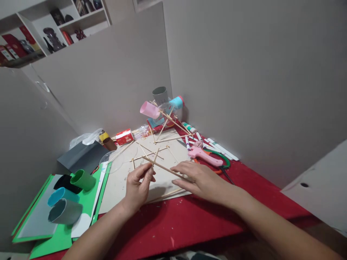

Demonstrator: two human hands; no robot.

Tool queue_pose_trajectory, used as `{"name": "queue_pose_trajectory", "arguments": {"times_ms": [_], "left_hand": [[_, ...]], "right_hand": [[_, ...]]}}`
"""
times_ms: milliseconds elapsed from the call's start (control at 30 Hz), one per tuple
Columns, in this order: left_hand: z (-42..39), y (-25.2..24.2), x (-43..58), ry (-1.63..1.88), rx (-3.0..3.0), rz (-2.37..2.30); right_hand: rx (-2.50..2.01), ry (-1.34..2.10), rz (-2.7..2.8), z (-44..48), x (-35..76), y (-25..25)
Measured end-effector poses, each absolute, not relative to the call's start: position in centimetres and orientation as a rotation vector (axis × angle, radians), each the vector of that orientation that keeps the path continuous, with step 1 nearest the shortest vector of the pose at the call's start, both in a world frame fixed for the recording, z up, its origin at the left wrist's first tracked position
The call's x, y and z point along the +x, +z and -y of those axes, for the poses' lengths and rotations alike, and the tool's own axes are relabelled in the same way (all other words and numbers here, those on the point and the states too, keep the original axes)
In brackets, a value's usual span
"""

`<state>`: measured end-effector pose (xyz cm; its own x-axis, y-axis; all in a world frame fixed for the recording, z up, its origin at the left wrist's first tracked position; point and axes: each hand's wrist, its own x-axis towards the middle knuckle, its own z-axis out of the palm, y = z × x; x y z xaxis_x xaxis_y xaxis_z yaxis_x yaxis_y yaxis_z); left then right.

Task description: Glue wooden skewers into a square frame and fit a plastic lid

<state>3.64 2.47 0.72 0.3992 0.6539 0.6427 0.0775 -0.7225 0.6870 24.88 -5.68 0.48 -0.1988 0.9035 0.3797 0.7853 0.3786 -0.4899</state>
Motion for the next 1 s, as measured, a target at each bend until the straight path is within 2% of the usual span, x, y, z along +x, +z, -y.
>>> {"name": "queue_pose_trajectory", "arguments": {"times_ms": [167, 367, 733, 1000], "left_hand": [[-2.1, 0.9, 3.7, 1.312, 2.107, -0.571], [-2.1, 0.1, 3.7, 1.301, 2.039, -0.544], [-1.8, 0.4, 4.4, 1.257, 2.245, -0.585], [-1.6, 0.5, 4.5, 1.177, 2.150, -0.701]], "right_hand": [[-1.223, 0.375, 2.023, 4.8, 23.1, 2.5], [-1.086, 0.574, 1.931, 2.9, 22.4, 0.4], [-0.933, 0.583, 1.860, 2.4, 21.9, -1.8], [-0.990, 0.568, 1.823, 2.4, 22.3, -1.8]]}}
